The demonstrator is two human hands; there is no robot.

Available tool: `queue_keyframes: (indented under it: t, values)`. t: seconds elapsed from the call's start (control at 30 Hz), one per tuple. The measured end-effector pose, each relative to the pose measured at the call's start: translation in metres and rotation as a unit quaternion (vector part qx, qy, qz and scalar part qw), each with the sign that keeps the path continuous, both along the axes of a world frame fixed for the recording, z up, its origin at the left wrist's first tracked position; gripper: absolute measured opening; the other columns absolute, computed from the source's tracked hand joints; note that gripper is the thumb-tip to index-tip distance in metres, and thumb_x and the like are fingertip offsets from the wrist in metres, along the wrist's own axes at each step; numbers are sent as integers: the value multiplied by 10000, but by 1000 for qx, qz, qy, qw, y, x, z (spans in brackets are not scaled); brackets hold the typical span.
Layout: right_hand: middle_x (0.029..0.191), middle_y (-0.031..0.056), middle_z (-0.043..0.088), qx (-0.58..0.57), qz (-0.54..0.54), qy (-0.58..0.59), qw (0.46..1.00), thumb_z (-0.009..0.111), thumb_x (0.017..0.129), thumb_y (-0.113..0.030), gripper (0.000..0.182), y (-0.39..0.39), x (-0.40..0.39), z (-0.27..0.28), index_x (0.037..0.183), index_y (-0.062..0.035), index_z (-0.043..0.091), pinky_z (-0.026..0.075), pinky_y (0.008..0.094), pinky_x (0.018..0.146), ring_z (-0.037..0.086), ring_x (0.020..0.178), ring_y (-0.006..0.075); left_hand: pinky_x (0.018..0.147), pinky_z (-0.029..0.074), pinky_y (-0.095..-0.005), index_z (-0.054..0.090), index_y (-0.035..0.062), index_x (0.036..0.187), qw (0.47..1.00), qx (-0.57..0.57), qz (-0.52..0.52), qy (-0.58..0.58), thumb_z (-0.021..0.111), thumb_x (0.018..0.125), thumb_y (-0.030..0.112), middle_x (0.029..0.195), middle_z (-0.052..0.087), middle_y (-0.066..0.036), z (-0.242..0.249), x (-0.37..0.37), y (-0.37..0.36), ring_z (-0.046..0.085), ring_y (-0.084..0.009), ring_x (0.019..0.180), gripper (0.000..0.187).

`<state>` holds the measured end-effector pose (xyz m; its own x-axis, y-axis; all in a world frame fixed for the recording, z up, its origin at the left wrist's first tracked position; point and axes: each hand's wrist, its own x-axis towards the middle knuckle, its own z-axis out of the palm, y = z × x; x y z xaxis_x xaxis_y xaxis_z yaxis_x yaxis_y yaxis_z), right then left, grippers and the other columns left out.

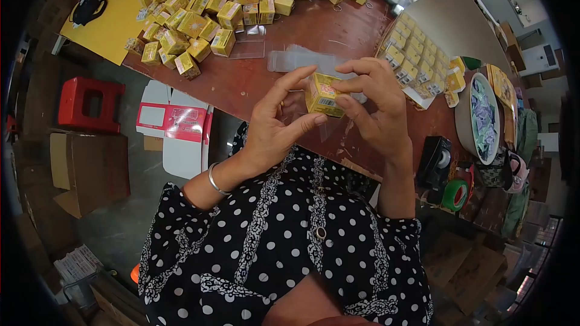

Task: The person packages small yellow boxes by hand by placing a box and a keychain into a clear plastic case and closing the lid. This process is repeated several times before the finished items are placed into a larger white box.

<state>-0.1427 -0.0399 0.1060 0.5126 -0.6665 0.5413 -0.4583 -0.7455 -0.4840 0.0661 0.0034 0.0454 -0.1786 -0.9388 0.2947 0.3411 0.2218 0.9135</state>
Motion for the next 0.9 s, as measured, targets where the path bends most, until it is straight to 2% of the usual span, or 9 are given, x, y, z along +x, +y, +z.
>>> queue_keyframes:
  t: [0.07, 0.13, 0.17, 0.23, 0.37, 0.53, 0.6, 0.77, 0.9]
  values:
    - [1182, 113, 662, -14, -15, 8, 1000, 777, 853, -136, 313, 5, 4, -5, 1138, -33, 700, 507, 377, 887, 621, 1101, 285, 1005, 547, -315, 431, 30, 1486, 1000, 12, -5, 5, 710, 931, -11, 1320, 556, -106, 0, 1, -2, 619, -199, 1209, 623]
    - [1312, 105, 594, 124, -72, -228, 963, 783, 874, -157, 438, 14, 11, -11, 1262, -21, 636, 520, 354, 925, 599, 1168, 230, 1006, 549, -319, 446, 23, 1469, 1000, 24, -12, 8, 695, 945, -2, 1318, 552, -97, 2, 2, -3, 614, -201, 1218, 581]
    - [1312, 105, 594, 123, -74, -228, 963, 783, 874, -157, 438, 19, 10, -16, 1262, -21, 636, 520, 354, 925, 599, 1168, 230, 1006, 549, -319, 477, 18, 1435, 998, 37, -30, 29, 691, 953, 14, 1333, 532, -89, 5, 3, -3, 610, -197, 1221, 527]
    - [1384, 117, 545, 307, 9, -273, 912, 771, 899, -157, 512, 27, 6, -30, 1342, -4, 566, 521, 342, 968, 577, 1210, 193, 1006, 549, -320, 508, 14, 1401, 996, 47, -51, 50, 686, 961, 29, 1347, 511, -80, 5, 3, -5, 607, -193, 1225, 476]
    - [1388, 145, 542, 326, 12, -331, 885, 728, 919, -107, 415, 38, 12, -46, 1290, 3, 579, 516, 350, 987, 572, 1229, 212, 996, 554, -318, 552, 20, 1329, 997, 27, -65, 2, 698, 960, 57, 1390, 463, -91, -1, 4, -4, 604, -190, 1216, 398]
    - [1310, 179, 597, 263, 24, -391, 882, 671, 909, -27, 192, 44, 16, -51, 1066, 6, 567, 476, 377, 1033, 548, 1255, 242, 983, 560, -319, 530, 24, 1310, 996, -15, -86, 6, 721, 930, 18, 1398, 455, -119, -4, 1, -8, 604, -203, 1205, 425]
    - [1287, 177, 608, 238, 13, -393, 888, 691, 902, -31, 186, 43, 16, -49, 1033, 2, 564, 467, 376, 1038, 552, 1243, 239, 982, 559, -326, 493, 6, 1307, 990, 31, -100, 95, 743, 892, -28, 1407, 452, -128, -2, -3, -6, 602, -211, 1207, 486]
    - [1205, 162, 631, 189, 74, -317, 926, 755, 874, -32, 214, 31, -1, -48, 981, -8, 571, 468, 349, 1023, 579, 1185, 220, 1002, 547, -336, 460, -8, 1319, 989, 45, -107, 94, 749, 873, -54, 1400, 471, -138, 6, -7, -2, 601, -213, 1219, 534]
    - [1115, 135, 648, 307, 57, -359, 879, 769, 868, 0, 225, 37, 4, -32, 1019, 7, 602, 488, 318, 995, 598, 1136, 176, 1048, 517, -358, 453, 0, 1358, 997, 3, -75, 23, 756, 868, -50, 1396, 496, -125, 1, -6, -2, 591, -217, 1248, 578]
